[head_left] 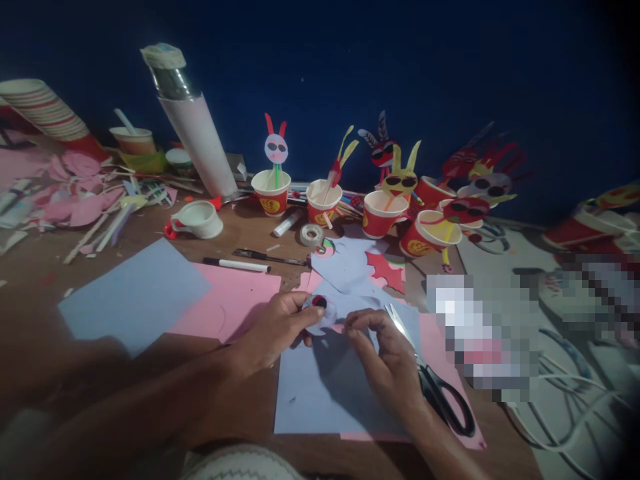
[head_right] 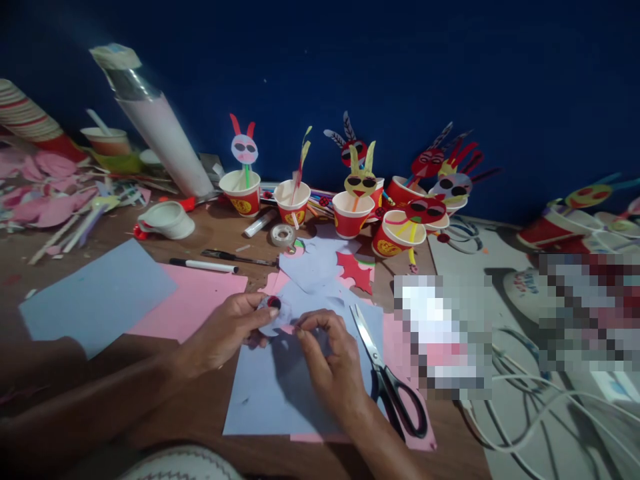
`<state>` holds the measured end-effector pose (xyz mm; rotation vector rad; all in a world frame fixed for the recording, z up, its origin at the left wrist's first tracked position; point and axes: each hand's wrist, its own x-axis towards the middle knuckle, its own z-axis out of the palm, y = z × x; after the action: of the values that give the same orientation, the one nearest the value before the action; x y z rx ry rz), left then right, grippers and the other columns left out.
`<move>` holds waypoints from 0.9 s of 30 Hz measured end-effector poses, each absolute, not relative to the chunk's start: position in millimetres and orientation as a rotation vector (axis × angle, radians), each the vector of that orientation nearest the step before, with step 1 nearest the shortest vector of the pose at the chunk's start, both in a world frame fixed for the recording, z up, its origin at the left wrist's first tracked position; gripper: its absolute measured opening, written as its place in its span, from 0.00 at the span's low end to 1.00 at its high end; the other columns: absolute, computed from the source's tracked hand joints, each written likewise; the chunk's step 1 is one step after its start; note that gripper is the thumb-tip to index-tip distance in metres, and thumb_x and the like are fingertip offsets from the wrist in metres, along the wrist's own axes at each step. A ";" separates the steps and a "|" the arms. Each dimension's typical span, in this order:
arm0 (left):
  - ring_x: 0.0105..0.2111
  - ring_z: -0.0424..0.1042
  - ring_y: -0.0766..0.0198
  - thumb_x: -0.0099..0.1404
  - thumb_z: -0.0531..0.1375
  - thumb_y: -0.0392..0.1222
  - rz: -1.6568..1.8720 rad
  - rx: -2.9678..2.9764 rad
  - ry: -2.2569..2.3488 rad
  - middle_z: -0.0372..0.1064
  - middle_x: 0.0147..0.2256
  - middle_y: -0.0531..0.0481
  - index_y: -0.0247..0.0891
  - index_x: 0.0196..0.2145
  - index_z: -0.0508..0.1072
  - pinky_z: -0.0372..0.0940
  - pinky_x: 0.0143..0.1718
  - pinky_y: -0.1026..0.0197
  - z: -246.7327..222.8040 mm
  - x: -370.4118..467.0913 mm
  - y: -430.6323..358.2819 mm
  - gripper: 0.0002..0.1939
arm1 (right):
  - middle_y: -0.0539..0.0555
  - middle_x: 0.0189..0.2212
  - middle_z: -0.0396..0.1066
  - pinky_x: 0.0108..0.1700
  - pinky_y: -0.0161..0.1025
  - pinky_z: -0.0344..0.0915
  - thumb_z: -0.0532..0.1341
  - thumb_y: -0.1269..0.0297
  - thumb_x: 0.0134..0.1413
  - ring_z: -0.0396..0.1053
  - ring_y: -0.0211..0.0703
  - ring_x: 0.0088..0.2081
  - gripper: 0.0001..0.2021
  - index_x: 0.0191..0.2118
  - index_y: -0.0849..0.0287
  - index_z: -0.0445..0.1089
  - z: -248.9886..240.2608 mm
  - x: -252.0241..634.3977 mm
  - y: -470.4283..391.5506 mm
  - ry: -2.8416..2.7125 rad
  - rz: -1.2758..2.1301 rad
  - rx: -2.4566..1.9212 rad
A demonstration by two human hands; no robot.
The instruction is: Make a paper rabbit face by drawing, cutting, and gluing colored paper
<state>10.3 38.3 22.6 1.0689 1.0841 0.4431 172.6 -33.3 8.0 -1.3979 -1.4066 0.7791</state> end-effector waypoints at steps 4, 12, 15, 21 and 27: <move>0.17 0.62 0.72 0.57 0.57 0.45 0.421 1.075 1.017 0.65 0.23 0.53 0.34 0.28 0.70 0.53 0.17 0.69 19.1 7.9 38.5 0.10 | 0.49 0.29 0.68 0.37 0.36 0.62 0.58 0.70 0.53 0.67 0.39 0.33 0.02 0.32 0.55 0.64 12.0 173.8 -30.6 -1.397 0.803 -1.490; 0.22 0.63 0.69 0.57 0.56 0.44 0.338 1.173 0.956 0.61 0.23 0.54 0.36 0.24 0.70 0.62 0.20 0.68 14.0 3.3 41.5 0.10 | 0.47 0.28 0.70 0.41 0.41 0.61 0.59 0.72 0.51 0.66 0.40 0.34 0.14 0.44 0.54 0.61 18.4 173.2 -35.1 -1.515 0.831 -1.502; 0.24 0.65 0.68 0.57 0.55 0.44 0.273 1.206 0.951 0.63 0.23 0.53 0.36 0.24 0.71 0.63 0.21 0.68 15.7 2.7 41.7 0.11 | 0.47 0.29 0.70 0.42 0.43 0.60 0.58 0.72 0.51 0.66 0.42 0.36 0.17 0.47 0.51 0.59 17.0 172.2 -37.0 -1.559 0.847 -1.525; 0.25 0.64 0.68 0.59 0.53 0.44 0.230 1.239 0.916 0.63 0.24 0.53 0.35 0.26 0.71 0.64 0.23 0.67 17.0 2.2 40.4 0.11 | 0.48 0.29 0.71 0.43 0.45 0.60 0.58 0.72 0.52 0.66 0.43 0.35 0.19 0.50 0.50 0.57 14.6 169.4 -39.8 -1.600 0.787 -1.519; 0.25 0.64 0.68 0.60 0.52 0.44 0.213 1.255 0.912 0.63 0.24 0.52 0.35 0.26 0.70 0.64 0.24 0.67 19.1 2.7 40.8 0.12 | 0.48 0.29 0.71 0.43 0.46 0.60 0.58 0.73 0.51 0.66 0.44 0.35 0.21 0.50 0.50 0.57 14.4 168.0 -39.6 -1.642 0.725 -1.519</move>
<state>2.7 40.8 19.1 1.2549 0.9121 0.2126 168.0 -39.6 14.4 -1.5191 -1.6422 0.7246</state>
